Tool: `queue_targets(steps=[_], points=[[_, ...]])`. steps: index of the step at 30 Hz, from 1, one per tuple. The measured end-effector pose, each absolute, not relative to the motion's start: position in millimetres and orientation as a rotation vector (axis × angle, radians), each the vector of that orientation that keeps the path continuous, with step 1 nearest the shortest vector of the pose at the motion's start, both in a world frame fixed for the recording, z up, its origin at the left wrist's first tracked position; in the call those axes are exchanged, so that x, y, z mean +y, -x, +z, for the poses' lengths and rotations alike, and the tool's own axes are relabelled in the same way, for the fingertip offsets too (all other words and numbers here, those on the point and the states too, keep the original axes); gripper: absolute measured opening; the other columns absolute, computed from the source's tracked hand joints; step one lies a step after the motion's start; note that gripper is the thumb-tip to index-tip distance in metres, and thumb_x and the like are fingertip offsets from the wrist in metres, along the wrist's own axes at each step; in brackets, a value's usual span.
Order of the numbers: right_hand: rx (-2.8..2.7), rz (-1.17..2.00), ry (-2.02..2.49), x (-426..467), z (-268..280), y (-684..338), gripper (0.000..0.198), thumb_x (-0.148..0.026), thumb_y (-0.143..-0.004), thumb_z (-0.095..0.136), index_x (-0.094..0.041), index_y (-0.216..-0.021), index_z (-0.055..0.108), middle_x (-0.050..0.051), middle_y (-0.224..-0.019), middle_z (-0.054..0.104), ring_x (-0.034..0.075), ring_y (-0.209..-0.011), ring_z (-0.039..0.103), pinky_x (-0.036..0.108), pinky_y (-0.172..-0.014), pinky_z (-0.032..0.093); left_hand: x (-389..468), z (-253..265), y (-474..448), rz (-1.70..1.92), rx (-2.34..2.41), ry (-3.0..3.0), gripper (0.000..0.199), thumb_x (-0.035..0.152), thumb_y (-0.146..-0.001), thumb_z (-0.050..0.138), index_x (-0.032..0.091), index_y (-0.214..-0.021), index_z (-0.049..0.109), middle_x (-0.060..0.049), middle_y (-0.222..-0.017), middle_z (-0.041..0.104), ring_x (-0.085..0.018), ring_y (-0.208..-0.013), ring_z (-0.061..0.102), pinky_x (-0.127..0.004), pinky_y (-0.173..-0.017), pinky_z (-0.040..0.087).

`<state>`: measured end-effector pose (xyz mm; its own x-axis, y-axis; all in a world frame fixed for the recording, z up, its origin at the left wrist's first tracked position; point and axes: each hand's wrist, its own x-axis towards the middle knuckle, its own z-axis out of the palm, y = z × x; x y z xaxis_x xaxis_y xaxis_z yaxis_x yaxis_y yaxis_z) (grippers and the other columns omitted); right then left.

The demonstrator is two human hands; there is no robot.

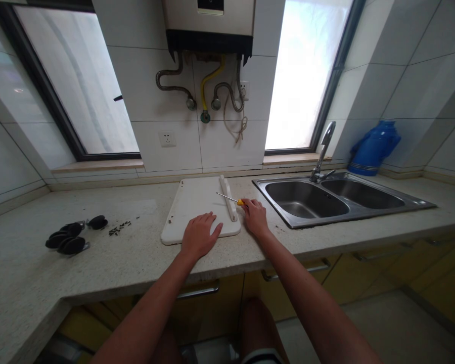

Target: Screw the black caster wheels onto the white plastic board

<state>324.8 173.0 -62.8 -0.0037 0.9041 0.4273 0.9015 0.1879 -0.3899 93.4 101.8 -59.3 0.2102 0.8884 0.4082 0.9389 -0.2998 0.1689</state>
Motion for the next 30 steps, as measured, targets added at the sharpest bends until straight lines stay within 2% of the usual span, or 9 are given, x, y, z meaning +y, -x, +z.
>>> queue_targets(steps=[10, 30], points=[[-1.808, -0.001, 1.785, 172.9, -63.9, -326.5, 0.044, -0.047, -0.108, 0.068, -0.018, -0.141, 0.067, 0.011, -0.137, 0.069, 0.024, -0.123, 0.070, 0.048, -0.108, 0.062, 101.8, -58.6, -93.9, -0.643, -1.792, 2.348, 0.047, 0.048, -0.116, 0.050, 0.020, -0.144, 0.073, -0.013, -0.159, 0.070, -0.033, -0.145, 0.065, -0.050, -0.121, 0.049], [-1.823, -0.080, 1.795, 169.3, -61.0, -324.0, 0.042, -0.045, -0.107, 0.069, -0.018, -0.139, 0.068, 0.011, -0.138, 0.069, 0.025, -0.125, 0.069, 0.049, -0.110, 0.061, 102.0, -58.8, -93.6, -0.667, -1.797, 2.358, 0.046, 0.048, -0.115, 0.050, 0.020, -0.144, 0.073, -0.014, -0.159, 0.070, -0.034, -0.145, 0.065, -0.051, -0.121, 0.048]])
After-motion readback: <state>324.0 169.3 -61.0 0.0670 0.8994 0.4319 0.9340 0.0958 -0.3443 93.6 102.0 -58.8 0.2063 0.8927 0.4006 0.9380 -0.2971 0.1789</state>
